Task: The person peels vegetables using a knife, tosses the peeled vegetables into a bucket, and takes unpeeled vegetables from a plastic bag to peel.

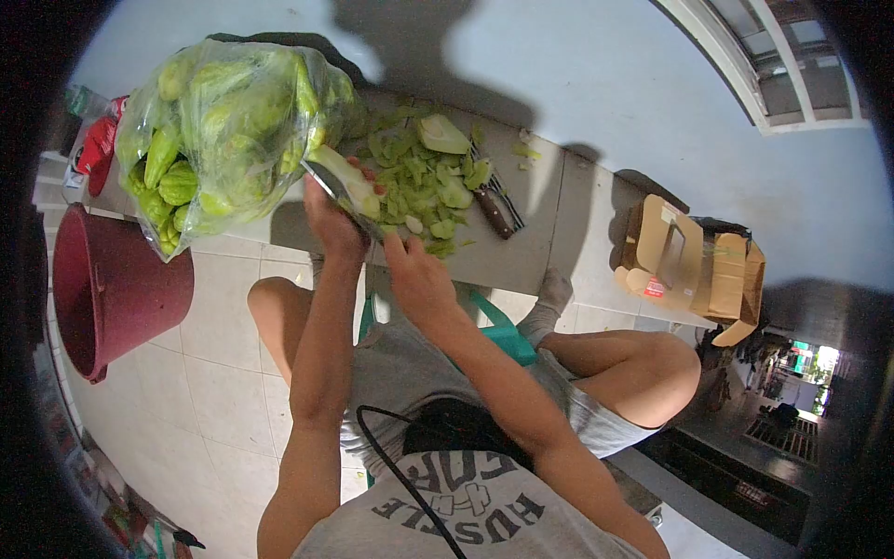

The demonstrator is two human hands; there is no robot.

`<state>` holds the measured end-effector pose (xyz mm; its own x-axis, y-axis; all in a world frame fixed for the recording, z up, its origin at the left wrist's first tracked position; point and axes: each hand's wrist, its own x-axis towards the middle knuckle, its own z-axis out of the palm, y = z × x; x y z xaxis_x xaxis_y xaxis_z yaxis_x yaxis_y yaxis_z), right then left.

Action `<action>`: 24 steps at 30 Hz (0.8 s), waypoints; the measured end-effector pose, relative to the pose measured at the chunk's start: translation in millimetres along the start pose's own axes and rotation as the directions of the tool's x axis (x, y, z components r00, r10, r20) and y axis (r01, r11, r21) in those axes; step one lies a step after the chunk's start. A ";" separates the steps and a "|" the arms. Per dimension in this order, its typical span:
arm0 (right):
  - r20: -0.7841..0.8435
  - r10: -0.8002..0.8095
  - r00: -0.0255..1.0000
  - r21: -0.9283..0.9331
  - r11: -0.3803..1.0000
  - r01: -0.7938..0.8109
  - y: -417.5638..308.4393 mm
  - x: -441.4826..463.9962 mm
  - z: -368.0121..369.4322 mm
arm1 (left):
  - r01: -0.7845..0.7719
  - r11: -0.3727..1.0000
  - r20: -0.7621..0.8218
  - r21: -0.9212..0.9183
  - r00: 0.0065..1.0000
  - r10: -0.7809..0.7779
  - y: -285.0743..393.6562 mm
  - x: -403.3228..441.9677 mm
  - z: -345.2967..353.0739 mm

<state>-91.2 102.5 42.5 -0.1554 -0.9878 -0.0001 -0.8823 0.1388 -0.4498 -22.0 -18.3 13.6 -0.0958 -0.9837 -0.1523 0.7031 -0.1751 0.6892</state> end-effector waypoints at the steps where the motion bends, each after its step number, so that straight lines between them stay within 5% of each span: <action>1: -0.035 0.014 0.999 0.005 1.000 -0.014 -1.5 5.8 -0.9 | 0.007 0.999 -0.005 0.046 1.000 -0.007 -1.7 -1.9 0.8; 9: 0.049 0.067 0.997 0.079 0.994 -0.071 1.1 27.8 -6.8 | 0.019 0.999 0.017 0.029 1.000 -0.020 5.6 0.0 5.0; 11: 0.077 0.079 0.994 0.302 0.948 -0.099 4.0 29.1 -16.3 | -0.001 0.996 0.058 0.087 0.998 -0.004 4.9 3.3 -4.2; 14: -0.136 0.020 0.990 0.179 0.984 0.005 29.0 32.7 -27.7 | 0.139 0.983 0.056 -0.119 0.990 -0.133 2.4 15.5 -14.8; 16: -0.086 0.134 0.987 0.248 0.963 -0.109 50.5 44.8 -34.6 | 0.331 0.921 0.179 -0.206 0.938 -0.297 20.3 12.2 -5.4; 17: -0.030 0.243 0.969 0.312 0.924 -0.222 59.3 47.2 -37.4 | 0.331 0.920 0.180 -0.209 0.938 -0.297 20.2 12.5 -5.3; 24: -0.152 0.256 0.955 0.351 0.917 -0.191 68.8 36.8 -38.5 | 0.468 0.779 0.318 -0.416 0.878 -0.357 14.8 20.7 -9.5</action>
<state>-174.7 78.4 45.9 -0.4420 -0.8968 0.0200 -0.6232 0.2910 -0.7259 -6.9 -40.8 13.9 -0.5596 -0.8142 -0.1546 0.7966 -0.5799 0.1710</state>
